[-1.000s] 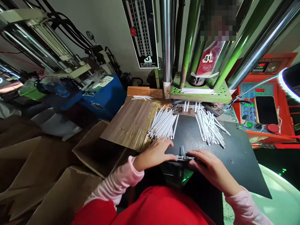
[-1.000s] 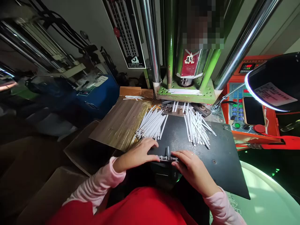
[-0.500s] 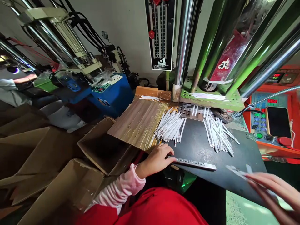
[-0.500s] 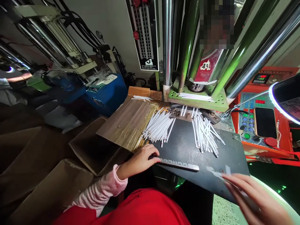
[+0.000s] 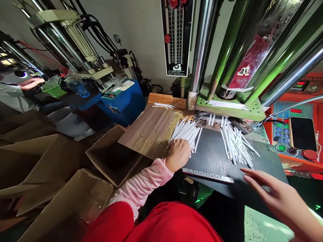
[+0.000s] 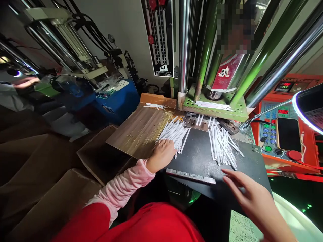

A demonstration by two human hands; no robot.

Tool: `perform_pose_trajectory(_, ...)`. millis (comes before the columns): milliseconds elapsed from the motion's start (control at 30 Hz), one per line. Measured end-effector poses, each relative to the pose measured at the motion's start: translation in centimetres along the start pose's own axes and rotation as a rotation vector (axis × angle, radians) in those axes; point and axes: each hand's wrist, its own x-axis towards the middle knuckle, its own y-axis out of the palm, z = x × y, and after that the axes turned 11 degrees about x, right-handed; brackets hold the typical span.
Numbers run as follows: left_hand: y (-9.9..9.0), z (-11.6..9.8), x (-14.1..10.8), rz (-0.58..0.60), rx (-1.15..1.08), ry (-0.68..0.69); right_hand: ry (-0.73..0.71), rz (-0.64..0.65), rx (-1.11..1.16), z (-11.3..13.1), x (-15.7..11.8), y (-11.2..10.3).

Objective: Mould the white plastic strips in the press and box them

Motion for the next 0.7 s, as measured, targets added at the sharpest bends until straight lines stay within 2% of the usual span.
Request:
perform_pose_trajectory(100,-0.3,-1.1,1.0,0.101,-0.053,-0.031,0.043,0.224,0.183,2.0,4.3,3.6)
perform_pose_trajectory(233,0.1,-1.9,3.3,0.160,-0.239,0.013,0.028,0.304,0.258,3.4,7.7,6.5)
perform_pose_trajectory(400,0.9,-1.8,5.5,0.218,-0.387,0.077,0.087,0.247,0.266,2.5,8.4,6.7)
perform_pose_trajectory(467,1.0,-1.3,5.9,0.315,-0.510,0.087,0.123,0.249,0.301,1.9,8.2,6.3)
perform_pose_trajectory(600,0.8,-0.2,5.9,0.599,-0.895,0.054,0.252,0.276,0.469,1.7,7.9,6.1)
perform_pose_trajectory(700,0.8,-0.1,5.3,0.677,-1.109,0.049,0.330,0.293,0.651,2.5,8.0,6.9)
